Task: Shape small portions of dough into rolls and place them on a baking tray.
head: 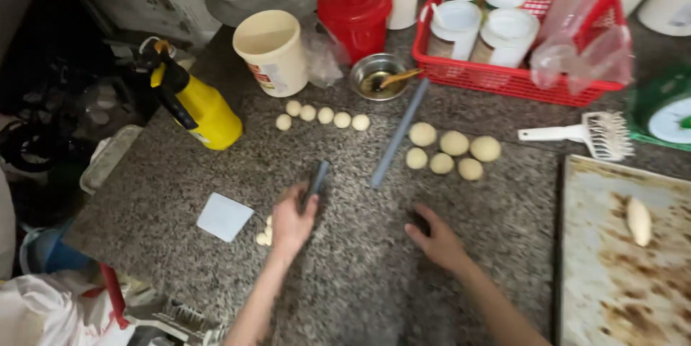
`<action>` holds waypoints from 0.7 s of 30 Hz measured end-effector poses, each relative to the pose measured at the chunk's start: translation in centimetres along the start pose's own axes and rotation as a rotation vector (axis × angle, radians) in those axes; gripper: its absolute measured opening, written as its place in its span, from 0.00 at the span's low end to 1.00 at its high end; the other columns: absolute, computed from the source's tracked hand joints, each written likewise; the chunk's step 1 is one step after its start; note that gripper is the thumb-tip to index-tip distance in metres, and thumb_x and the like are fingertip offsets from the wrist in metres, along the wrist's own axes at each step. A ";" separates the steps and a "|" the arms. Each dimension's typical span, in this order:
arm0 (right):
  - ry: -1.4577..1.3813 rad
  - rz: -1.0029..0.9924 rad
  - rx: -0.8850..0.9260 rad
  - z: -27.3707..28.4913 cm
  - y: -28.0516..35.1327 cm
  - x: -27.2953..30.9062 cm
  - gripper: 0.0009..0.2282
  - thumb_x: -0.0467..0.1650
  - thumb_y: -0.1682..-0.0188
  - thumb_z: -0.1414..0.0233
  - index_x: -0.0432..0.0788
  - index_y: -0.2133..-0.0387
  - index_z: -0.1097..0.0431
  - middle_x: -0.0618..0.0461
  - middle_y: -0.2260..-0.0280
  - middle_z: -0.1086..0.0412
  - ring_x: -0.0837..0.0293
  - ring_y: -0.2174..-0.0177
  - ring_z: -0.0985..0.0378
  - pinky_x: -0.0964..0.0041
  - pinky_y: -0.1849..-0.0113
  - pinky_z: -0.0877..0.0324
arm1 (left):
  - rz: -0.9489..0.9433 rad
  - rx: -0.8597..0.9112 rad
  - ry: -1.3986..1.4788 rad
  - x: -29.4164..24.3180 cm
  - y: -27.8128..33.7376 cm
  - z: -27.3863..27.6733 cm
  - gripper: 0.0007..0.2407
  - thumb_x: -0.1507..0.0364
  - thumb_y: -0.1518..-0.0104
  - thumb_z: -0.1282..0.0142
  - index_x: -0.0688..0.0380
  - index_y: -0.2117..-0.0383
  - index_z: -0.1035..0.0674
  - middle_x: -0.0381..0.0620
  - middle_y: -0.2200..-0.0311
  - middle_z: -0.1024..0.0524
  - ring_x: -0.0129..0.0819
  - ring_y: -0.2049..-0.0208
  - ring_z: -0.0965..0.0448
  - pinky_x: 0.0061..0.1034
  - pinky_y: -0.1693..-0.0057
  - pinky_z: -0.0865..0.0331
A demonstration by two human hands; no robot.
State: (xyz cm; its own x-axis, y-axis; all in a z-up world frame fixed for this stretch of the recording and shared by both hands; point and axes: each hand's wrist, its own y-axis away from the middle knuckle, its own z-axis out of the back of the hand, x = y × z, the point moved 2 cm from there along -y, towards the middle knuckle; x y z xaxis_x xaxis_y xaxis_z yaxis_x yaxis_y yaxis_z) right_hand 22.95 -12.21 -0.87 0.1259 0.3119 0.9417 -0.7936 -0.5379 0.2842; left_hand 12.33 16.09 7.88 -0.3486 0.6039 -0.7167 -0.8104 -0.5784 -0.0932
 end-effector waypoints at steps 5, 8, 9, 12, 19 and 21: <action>0.314 -0.134 0.080 -2.0 -1.3 4.7 0.35 0.44 0.49 0.49 0.37 0.34 0.56 0.33 0.36 0.53 0.34 0.36 0.58 0.36 0.39 0.53 | 0.014 0.067 -0.065 2.5 -10.3 2.1 0.17 0.70 0.39 0.50 0.66 0.46 0.28 0.62 0.54 0.27 0.57 0.50 0.26 0.50 0.47 0.30; 0.454 -0.094 -0.085 -0.9 -4.3 -1.0 0.33 0.43 0.59 0.46 0.46 0.40 0.44 0.47 0.49 0.30 0.52 0.52 0.24 0.62 0.52 0.30 | -0.126 -0.075 -0.210 8.8 -18.2 -1.4 0.15 0.69 0.48 0.47 0.61 0.55 0.24 0.57 0.63 0.24 0.54 0.64 0.23 0.41 0.58 0.29; 0.456 -0.106 -0.086 -1.0 -4.1 0.9 0.33 0.43 0.59 0.46 0.46 0.40 0.44 0.47 0.49 0.30 0.52 0.52 0.24 0.62 0.52 0.30 | -0.123 -0.065 -0.206 9.9 -20.0 -2.0 0.15 0.69 0.48 0.47 0.61 0.55 0.24 0.57 0.63 0.24 0.54 0.64 0.23 0.41 0.58 0.29; 0.310 -0.267 -0.007 -1.3 -3.7 5.1 0.30 0.37 0.55 0.47 0.45 0.38 0.46 0.45 0.47 0.30 0.52 0.51 0.22 0.61 0.53 0.24 | -0.222 -0.066 -0.256 12.2 -24.8 -4.2 0.11 0.72 0.52 0.45 0.61 0.64 0.28 0.61 0.67 0.25 0.63 0.66 0.25 0.49 0.60 0.30; 0.376 -0.326 0.034 -1.7 -3.6 5.6 0.31 0.38 0.53 0.51 0.51 0.35 0.55 0.47 0.40 0.41 0.52 0.55 0.21 0.50 0.54 0.25 | -0.095 0.022 -0.503 15.5 -27.9 -8.3 0.19 0.71 0.52 0.43 0.60 0.52 0.28 0.62 0.60 0.27 0.59 0.59 0.26 0.46 0.55 0.29; 0.425 -0.296 0.031 -1.7 -3.5 4.9 0.31 0.39 0.52 0.51 0.50 0.35 0.56 0.48 0.36 0.47 0.51 0.49 0.25 0.42 0.46 0.33 | -0.088 -0.009 -0.524 15.8 -27.8 -8.6 0.16 0.72 0.52 0.43 0.60 0.56 0.26 0.61 0.59 0.28 0.58 0.57 0.28 0.43 0.53 0.29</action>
State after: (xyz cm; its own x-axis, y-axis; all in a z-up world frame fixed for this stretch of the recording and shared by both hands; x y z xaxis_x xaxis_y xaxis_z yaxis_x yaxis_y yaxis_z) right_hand 25.28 -7.46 2.43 0.0842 0.7415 0.6656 -0.7417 -0.3994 0.5389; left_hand 33.40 36.95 -6.78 -0.4704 0.8419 -0.2646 -0.8436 -0.5169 -0.1450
